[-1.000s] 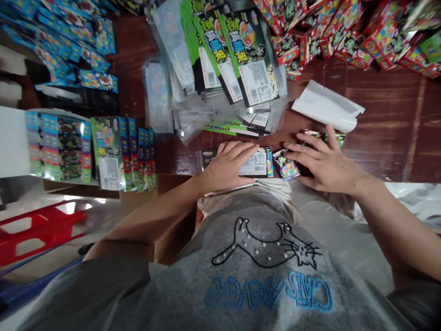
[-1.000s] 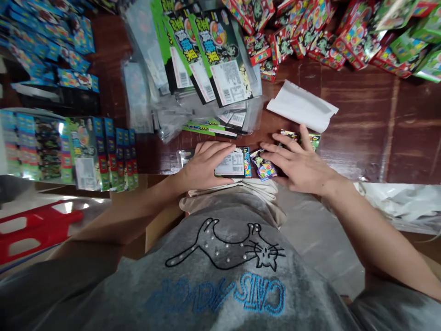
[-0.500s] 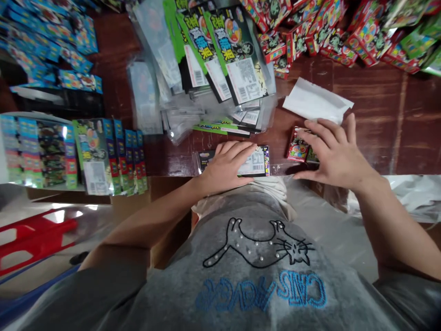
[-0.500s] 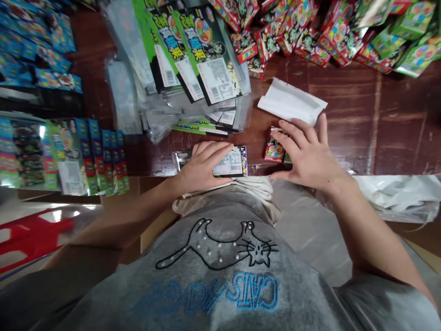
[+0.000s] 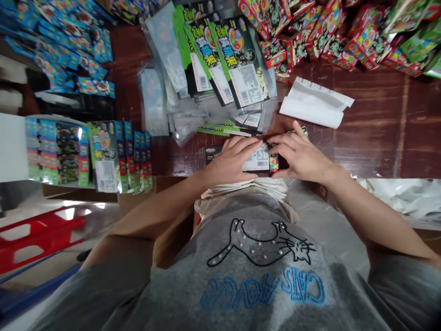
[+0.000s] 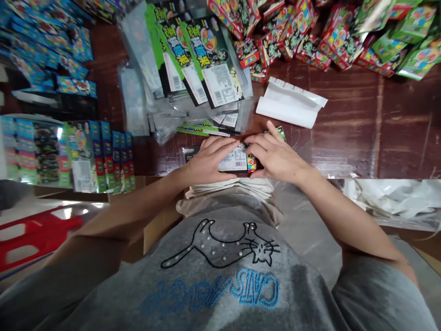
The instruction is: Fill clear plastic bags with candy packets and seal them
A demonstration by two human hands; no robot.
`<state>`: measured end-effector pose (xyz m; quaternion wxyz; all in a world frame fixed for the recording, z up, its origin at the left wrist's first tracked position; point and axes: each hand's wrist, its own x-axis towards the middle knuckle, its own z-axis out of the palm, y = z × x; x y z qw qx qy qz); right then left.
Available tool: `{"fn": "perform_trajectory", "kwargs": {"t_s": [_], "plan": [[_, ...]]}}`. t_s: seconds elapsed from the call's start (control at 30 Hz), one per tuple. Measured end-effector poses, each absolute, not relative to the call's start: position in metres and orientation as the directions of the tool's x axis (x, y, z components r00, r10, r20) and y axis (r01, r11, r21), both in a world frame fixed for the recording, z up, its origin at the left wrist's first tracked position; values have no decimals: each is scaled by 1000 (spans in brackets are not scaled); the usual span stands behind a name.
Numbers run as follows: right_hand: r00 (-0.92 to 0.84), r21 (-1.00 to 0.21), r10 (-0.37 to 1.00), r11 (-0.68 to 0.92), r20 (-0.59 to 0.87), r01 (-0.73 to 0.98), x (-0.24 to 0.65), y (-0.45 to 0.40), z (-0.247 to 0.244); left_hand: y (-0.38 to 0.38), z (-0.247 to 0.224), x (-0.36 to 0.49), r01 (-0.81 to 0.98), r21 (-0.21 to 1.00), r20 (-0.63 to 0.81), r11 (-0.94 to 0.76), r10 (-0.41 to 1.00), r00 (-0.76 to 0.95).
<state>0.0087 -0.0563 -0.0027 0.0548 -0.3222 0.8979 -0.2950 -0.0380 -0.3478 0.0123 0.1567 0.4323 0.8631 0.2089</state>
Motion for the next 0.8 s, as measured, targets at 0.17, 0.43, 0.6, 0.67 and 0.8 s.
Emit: {"fn": "perform_trajectory", "kwargs": {"t_s": [0.17, 0.43, 0.6, 0.67, 0.8], "plan": [[-831, -497, -554, 706, 56, -504, 18, -37, 17, -344, 16, -35, 661, 464, -135, 590, 785, -605], [-787, -565, -612, 623, 78, -541, 15, 10, 17, -348, 15, -40, 685, 471, -111, 555, 808, -579], [-734, -645, -660, 492, 161, -584, -1, -21, 1, -347, 12, -42, 702, 488, -81, 518, 828, -555], [-746, -655, -646, 494, 165, -572, -5, -33, -3, -346, 10, -42, 701, 494, -74, 515, 828, -557], [-772, -688, -616, 493, 157, -533, -6, -49, -7, -343, 7, -37, 668, 504, -71, 548, 797, -600]]}}
